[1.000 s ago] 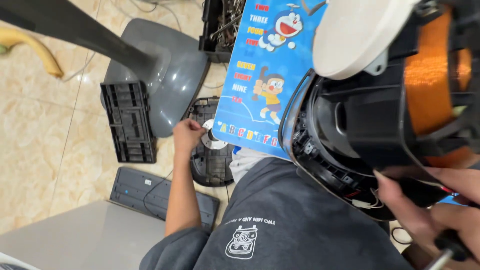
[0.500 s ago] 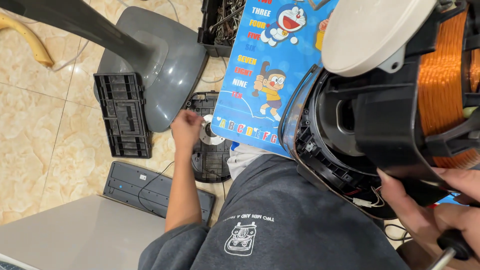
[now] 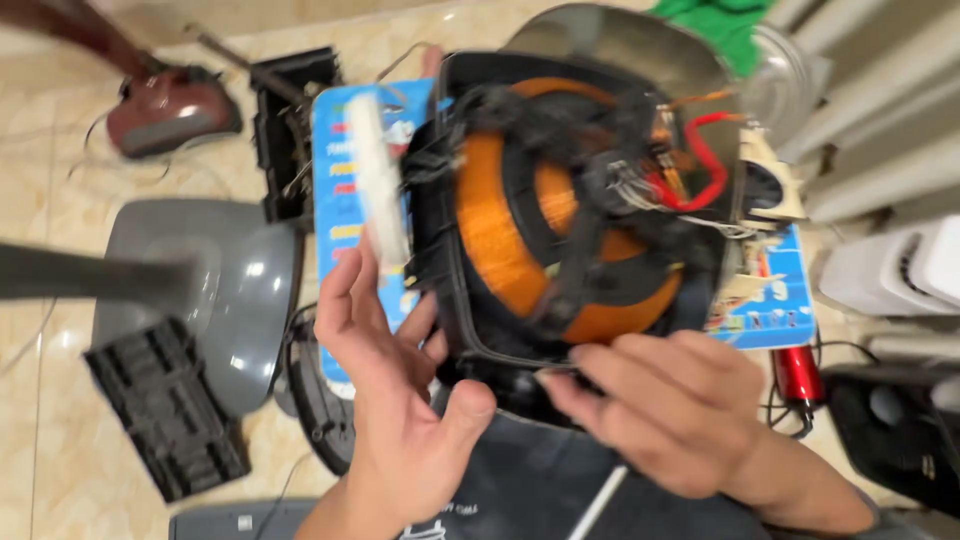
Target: Disassembling an induction cooker to inspect and repair internal components using a screwdriver.
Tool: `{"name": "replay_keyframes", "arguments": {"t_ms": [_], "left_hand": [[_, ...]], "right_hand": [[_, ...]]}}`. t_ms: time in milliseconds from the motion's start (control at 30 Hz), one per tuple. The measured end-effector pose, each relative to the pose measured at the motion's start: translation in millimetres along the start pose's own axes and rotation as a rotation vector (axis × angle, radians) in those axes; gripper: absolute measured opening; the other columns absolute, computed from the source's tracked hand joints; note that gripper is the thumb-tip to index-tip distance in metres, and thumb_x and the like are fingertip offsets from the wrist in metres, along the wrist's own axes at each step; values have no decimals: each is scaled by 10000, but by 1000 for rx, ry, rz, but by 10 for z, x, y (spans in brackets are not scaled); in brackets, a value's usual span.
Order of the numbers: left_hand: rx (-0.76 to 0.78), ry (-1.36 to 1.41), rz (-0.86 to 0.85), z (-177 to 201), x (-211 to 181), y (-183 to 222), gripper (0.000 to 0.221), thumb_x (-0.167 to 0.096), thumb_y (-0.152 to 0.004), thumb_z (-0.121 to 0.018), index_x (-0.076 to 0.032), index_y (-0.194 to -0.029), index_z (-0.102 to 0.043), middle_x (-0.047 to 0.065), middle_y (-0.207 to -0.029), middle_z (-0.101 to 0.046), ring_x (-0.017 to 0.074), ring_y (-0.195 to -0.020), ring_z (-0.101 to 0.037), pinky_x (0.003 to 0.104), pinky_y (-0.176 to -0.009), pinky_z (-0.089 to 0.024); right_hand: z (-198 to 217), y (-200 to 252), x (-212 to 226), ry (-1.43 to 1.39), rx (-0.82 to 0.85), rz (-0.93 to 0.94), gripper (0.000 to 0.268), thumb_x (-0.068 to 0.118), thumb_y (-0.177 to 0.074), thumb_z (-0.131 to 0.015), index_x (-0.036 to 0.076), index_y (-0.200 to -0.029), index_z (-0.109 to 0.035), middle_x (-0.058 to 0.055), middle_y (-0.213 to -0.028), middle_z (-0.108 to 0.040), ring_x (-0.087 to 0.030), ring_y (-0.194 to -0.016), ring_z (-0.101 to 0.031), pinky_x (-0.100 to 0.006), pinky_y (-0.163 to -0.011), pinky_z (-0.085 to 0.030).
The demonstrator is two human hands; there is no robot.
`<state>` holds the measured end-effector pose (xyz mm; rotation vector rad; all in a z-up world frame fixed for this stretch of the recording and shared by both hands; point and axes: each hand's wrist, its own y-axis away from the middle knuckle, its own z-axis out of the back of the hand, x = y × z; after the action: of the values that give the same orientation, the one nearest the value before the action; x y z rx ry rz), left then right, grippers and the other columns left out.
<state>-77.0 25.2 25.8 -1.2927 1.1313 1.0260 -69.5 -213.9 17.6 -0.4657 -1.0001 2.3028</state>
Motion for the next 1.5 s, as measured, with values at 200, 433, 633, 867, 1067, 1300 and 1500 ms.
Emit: {"name": "replay_keyframes", "arguments": {"t_ms": [200, 433, 633, 867, 1067, 1300, 1500], "left_hand": [[-222, 81, -14, -447, -77, -220, 951, -48, -982, -702, -165, -1716, -108, 216, -1832, -301, 318, -1655, -437, 525, -1354, -448], [-463, 232, 39, -590, 39, -264, 1048, 74, -870, -652, -204, -1756, -167, 212, -1830, -359, 330, -1579, -516, 544, -1326, -490], [-403, 182, -31, -468, 198, -218, 1038, 30, -913, -685, -257, -1767, -171, 235, -1911, -299, 335, -1736, -413, 575, -1465, -415], [-366, 104, -31, -460, 183, -226, 1011, 33, -830, -637, -223, -1723, -238, 230, -1868, -311, 328, -1692, -388, 521, -1444, -372], [-466, 241, 74, -539, 151, -290, 1125, 45, -668, -592, -207, -1706, -236, 211, -1817, -383, 362, -1557, -505, 484, -1246, -506], [-564, 300, 101, -538, 192, -223, 1301, 30, -619, -676, -220, -1824, -252, 185, -1577, -589, 119, -840, -583, 202, -637, -460], [-497, 38, 91, -400, 247, -107, 1395, -61, -636, -727, -238, -1860, -81, 180, -1445, -580, 182, -895, -539, 304, -717, -498]], "right_hand": [[135, -180, -112, -140, 43, 21, 441, 140, -1131, -827, 155, -810, -525, -70, -1035, -809, -173, -782, -663, -311, -587, -398], [260, 104, -240, -81, 15, 41, 430, 274, -1202, -856, 222, -839, -632, -12, -1135, -809, -174, -946, -715, -311, -627, -384], [471, 737, -627, 84, -82, -634, 584, 106, -962, -1032, 167, -653, -541, -131, -1108, -792, -225, -822, -693, -370, -667, -467], [470, 1121, -1164, -62, 99, -1428, 396, 270, -1212, -927, 98, -986, -650, -4, -908, -637, -134, -826, -510, -339, -764, -424], [371, 1028, -1120, -266, 96, -1531, 255, 272, -1222, -810, 133, -1073, -658, 31, -809, -578, -65, -700, -448, -264, -630, -360], [277, 1167, -1119, -381, -58, -1378, 110, 2, -1326, -738, -12, -1277, -640, -120, -954, -669, -173, -801, -673, -295, -767, -519], [274, 1300, -1063, -381, -155, -1231, 147, -95, -1361, -787, -125, -1328, -647, -235, -1097, -698, -266, -914, -687, -349, -860, -568]]}}
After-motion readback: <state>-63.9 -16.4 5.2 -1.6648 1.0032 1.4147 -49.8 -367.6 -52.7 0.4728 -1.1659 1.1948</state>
